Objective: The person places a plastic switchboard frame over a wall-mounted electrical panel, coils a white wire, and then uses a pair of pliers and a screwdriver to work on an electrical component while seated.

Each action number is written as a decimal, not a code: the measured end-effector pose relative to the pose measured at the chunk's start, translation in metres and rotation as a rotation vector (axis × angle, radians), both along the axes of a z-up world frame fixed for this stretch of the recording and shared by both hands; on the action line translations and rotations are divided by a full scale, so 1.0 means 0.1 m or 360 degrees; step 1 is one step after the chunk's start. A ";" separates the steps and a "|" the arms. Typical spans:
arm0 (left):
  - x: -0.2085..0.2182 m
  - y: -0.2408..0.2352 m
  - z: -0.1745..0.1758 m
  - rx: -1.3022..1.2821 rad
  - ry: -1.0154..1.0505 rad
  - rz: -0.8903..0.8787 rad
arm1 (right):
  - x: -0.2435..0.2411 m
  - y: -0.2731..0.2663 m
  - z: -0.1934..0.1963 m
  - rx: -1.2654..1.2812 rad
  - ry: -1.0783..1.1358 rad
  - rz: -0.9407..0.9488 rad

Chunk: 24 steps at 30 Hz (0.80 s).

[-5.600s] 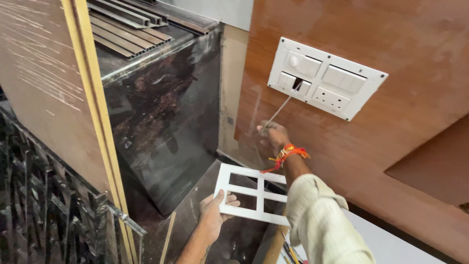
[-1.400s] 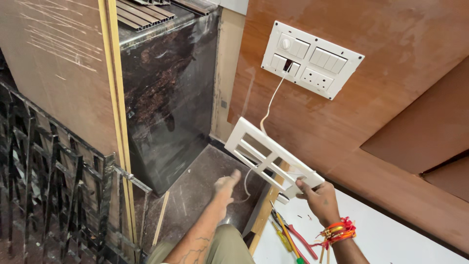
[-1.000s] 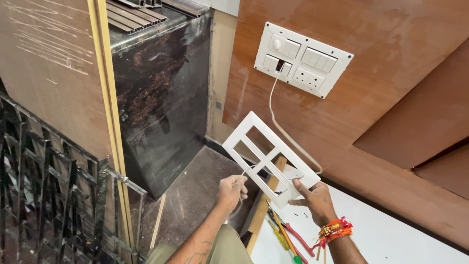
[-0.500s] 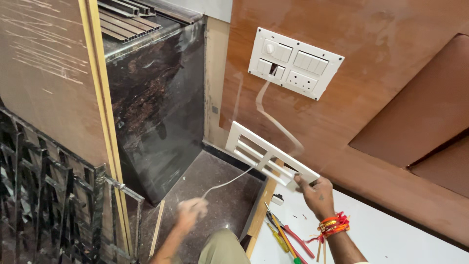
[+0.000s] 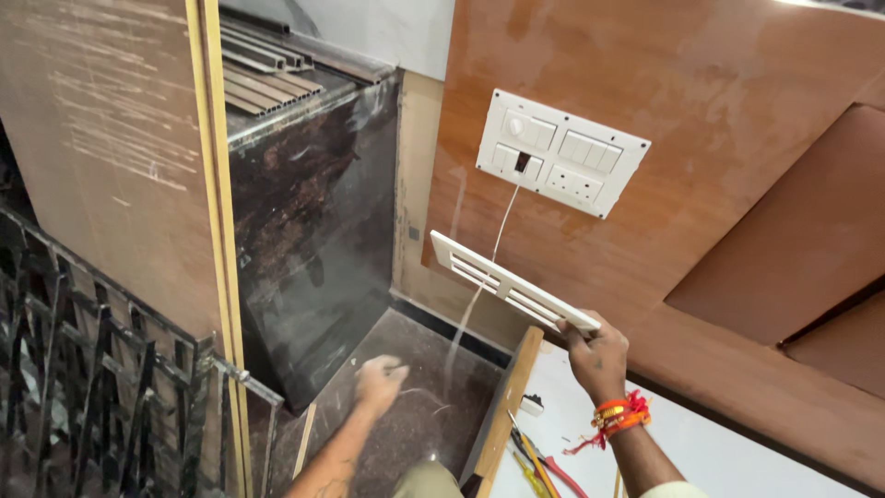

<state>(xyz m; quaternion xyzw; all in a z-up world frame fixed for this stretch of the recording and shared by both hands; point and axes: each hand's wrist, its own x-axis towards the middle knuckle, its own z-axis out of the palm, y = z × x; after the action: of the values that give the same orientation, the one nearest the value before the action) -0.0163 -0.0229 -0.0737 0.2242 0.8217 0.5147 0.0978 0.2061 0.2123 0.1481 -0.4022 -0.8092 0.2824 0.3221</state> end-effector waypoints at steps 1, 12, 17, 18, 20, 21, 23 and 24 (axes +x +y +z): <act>-0.01 0.15 0.18 0.0091 -0.0021 -0.0112 | -0.07 0.10 0.03 0.0009 0.0009 -0.0005; -0.17 1.18 2.42 0.0624 0.0423 -0.0500 | -0.82 1.23 0.77 -0.0284 0.0373 -0.0125; -0.61 1.77 2.79 0.0603 0.0388 -0.0424 | -1.12 1.57 0.95 -0.0543 0.0621 -0.0007; -0.69 1.86 2.83 0.0569 0.0448 -0.0363 | -1.17 1.62 0.98 -0.0638 0.0709 0.0071; -0.85 2.03 2.94 0.0546 0.0519 -0.0294 | -1.21 1.64 1.05 -0.0476 0.0676 0.0031; -0.92 2.11 2.98 0.0583 0.0562 -0.0297 | -1.24 1.63 1.08 -0.0328 0.0640 -0.0014; -1.07 2.26 3.07 0.0623 0.0608 -0.0305 | -1.29 1.60 1.13 -0.0223 0.0584 -0.0123; -1.15 2.34 3.13 0.0600 0.0755 -0.0261 | -1.30 1.59 1.15 -0.0125 0.0523 -0.0235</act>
<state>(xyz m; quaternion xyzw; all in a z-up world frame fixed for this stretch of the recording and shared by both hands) -0.1311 0.2111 0.2389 0.4177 0.6909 0.5818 -0.0987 0.0758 0.3708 0.2629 -0.4212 -0.7024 0.3511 0.4538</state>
